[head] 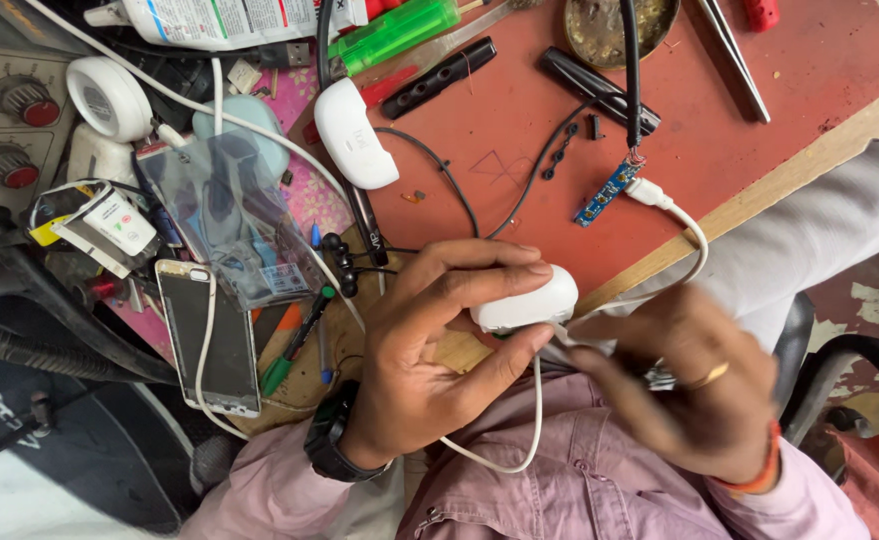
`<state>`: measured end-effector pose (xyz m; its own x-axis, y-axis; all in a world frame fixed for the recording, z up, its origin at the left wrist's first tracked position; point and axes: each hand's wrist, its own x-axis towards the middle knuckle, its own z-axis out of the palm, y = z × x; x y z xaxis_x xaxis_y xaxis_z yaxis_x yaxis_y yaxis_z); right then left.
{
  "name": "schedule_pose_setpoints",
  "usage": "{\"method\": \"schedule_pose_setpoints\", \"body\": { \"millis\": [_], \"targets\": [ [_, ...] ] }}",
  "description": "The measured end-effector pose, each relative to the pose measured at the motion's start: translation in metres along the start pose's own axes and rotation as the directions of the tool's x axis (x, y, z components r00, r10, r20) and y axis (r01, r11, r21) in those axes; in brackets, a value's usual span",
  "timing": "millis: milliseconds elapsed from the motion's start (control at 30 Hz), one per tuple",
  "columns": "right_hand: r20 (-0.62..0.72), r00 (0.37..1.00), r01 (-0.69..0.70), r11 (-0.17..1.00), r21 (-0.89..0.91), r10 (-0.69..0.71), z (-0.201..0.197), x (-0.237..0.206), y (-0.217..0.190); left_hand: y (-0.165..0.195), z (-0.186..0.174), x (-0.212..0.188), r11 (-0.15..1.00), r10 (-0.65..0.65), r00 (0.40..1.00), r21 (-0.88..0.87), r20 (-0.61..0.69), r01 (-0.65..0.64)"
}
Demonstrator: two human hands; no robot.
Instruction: The person repairs a small white electronic device at a cluttered workbench. They open the casing, test it with multimeter probes, use a screwdriver and a metal tool to work on the green circuit board inside, then press the casing back together.
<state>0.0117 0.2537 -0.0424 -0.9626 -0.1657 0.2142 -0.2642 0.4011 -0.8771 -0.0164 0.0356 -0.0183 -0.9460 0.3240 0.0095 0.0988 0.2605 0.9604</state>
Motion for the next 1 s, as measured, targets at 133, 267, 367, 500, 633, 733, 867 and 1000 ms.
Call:
{"method": "schedule_pose_setpoints", "body": {
  "millis": [133, 267, 367, 500, 633, 733, 867, 1000],
  "targets": [
    [-0.017, 0.93, -0.352, 0.902, 0.251, 0.368, -0.02, -0.009, -0.009, -0.003, 0.002, -0.002, 0.992, -0.053, 0.999, -0.116, 0.005, 0.053],
    [-0.138, 0.905, -0.345, 0.883, 0.32, 0.403, -0.021, -0.023, 0.001, -0.001, 0.002, 0.0, 0.998, -0.039, 0.999, -0.053, 0.017, 0.04],
    [-0.229, 0.909, -0.302, 0.929, 0.214, 0.348, -0.02, -0.028, 0.008, -0.001, 0.002, 0.001, 0.998, -0.032, 0.999, -0.051, 0.023, 0.033],
    [-0.319, 0.918, -0.262, 0.964, -0.046, 0.235, -0.022, -0.026, 0.011, -0.001, 0.002, 0.002, 1.0, 0.013, 0.999, -0.009, 0.032, -0.012],
    [-0.341, 0.883, -0.215, 0.923, 0.319, 0.323, -0.019, -0.022, 0.01, -0.001, 0.005, 0.004, 1.0, 0.024, 0.999, 0.016, 0.031, -0.025],
    [-0.3, 0.898, -0.22, 0.919, 0.326, 0.321, -0.02, -0.019, 0.01, -0.001, 0.005, 0.004, 0.999, 0.036, 0.999, 0.031, 0.033, -0.037],
    [-0.314, 0.885, -0.21, 0.897, 0.39, 0.343, -0.018, -0.013, 0.011, -0.002, 0.006, 0.004, 0.999, 0.034, 0.999, 0.03, 0.029, -0.034],
    [-0.299, 0.893, -0.187, 0.88, 0.437, 0.338, -0.017, -0.01, 0.01, -0.003, 0.005, 0.004, 0.996, 0.05, 0.998, 0.076, 0.025, -0.052]
  ]
}}
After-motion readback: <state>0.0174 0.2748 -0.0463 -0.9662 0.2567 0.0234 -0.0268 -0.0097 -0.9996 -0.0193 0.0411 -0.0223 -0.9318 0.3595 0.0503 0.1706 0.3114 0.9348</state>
